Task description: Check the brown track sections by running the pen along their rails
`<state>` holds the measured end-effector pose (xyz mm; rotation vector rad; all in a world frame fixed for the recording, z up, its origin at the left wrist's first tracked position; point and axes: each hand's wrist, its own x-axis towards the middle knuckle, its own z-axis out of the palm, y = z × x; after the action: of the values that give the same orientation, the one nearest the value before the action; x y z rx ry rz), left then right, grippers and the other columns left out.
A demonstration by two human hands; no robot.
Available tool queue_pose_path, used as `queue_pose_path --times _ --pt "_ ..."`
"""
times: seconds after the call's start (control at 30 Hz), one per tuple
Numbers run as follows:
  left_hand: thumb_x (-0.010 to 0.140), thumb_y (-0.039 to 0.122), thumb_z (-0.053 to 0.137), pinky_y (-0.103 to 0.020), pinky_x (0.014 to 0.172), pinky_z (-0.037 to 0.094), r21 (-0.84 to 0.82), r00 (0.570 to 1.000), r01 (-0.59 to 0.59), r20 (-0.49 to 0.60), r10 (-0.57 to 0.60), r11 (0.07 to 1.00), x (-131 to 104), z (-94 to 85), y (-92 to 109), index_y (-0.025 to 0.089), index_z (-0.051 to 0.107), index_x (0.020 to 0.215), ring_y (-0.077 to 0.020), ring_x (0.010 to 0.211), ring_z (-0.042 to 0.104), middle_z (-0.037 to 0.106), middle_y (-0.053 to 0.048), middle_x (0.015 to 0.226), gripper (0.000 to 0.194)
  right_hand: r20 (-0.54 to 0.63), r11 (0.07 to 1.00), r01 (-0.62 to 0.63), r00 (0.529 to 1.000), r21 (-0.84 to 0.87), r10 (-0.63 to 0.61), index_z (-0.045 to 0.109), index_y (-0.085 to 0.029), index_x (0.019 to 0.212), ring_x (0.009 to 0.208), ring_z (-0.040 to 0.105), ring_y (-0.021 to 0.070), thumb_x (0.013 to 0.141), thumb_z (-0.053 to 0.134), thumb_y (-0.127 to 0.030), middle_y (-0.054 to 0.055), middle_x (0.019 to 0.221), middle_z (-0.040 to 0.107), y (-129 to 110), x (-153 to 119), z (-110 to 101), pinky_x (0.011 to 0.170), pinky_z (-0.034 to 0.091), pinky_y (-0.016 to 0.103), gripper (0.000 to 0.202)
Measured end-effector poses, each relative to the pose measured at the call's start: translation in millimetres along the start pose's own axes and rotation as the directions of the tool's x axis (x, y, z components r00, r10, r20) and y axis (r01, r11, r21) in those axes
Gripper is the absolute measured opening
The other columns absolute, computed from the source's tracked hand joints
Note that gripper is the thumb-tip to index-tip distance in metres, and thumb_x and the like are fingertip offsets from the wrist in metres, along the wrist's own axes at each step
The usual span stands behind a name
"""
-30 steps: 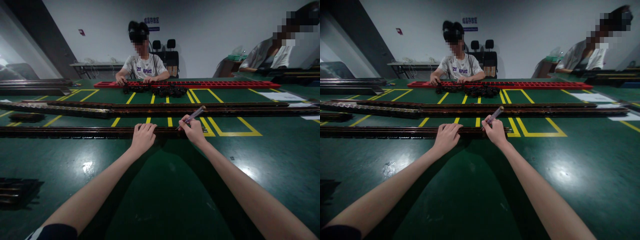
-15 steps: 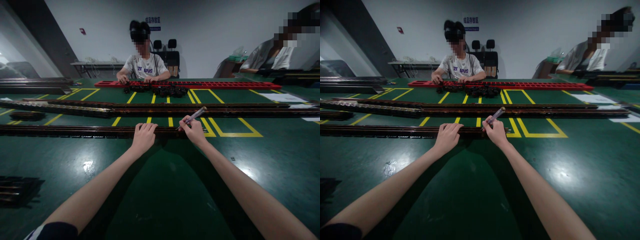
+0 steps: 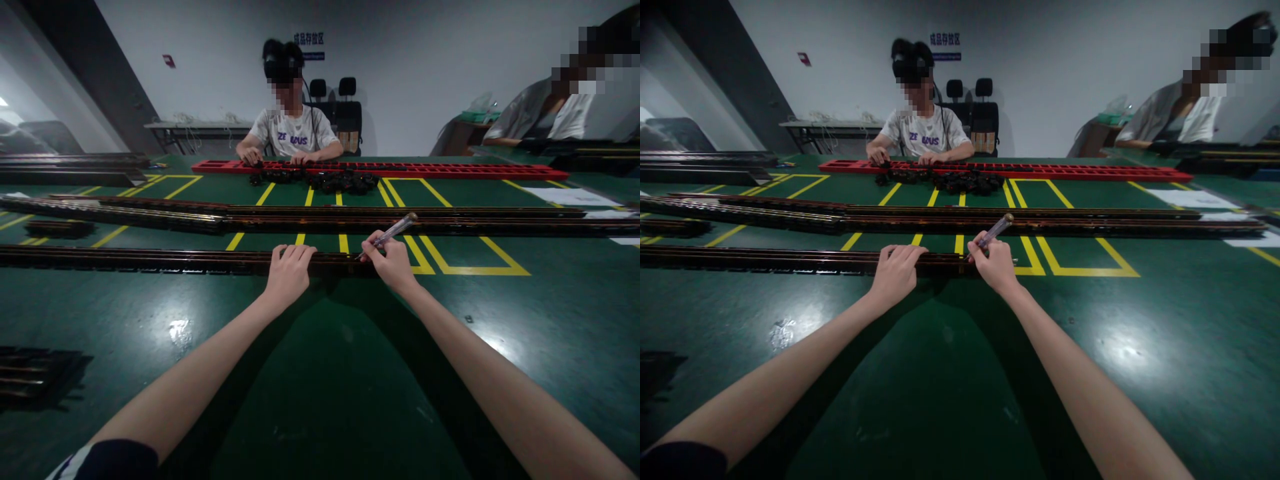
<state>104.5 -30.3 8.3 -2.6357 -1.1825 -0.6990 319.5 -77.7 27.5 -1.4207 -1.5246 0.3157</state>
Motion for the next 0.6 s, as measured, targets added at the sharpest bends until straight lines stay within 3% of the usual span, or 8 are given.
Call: queue_pose_path --times 0.2,0.6 --pt "0.085 0.004 0.036 -0.049 0.095 0.039 0.02 1.0 0.025 -0.014 -0.025 0.999 -0.4 -2.2 2.0 0.017 0.063 0.114 -0.0279 0.109 0.06 0.068 -0.012 0.115 0.042 0.006 1.0 0.011 1.0 -0.027 -0.011 0.054 -0.021 0.069 0.06 0.066 0.02 0.086 0.053 -0.028 0.002 0.058 0.067 -0.7 -0.2 -0.3 0.066 0.05 0.034 0.018" --pt "0.084 0.007 0.037 -0.048 0.096 0.041 -0.034 0.999 0.041 -0.018 -0.042 0.999 0.7 -2.2 -2.4 0.019 0.063 0.111 -0.0267 0.106 0.06 0.069 -0.01 0.111 0.04 0.012 0.999 0.024 1.0 -0.035 -0.024 0.054 -0.021 0.069 0.061 0.066 0.0207 0.086 0.053 -0.027 0.002 0.058 0.067 -2.7 -0.6 0.1 0.067 0.049 0.035 0.018"
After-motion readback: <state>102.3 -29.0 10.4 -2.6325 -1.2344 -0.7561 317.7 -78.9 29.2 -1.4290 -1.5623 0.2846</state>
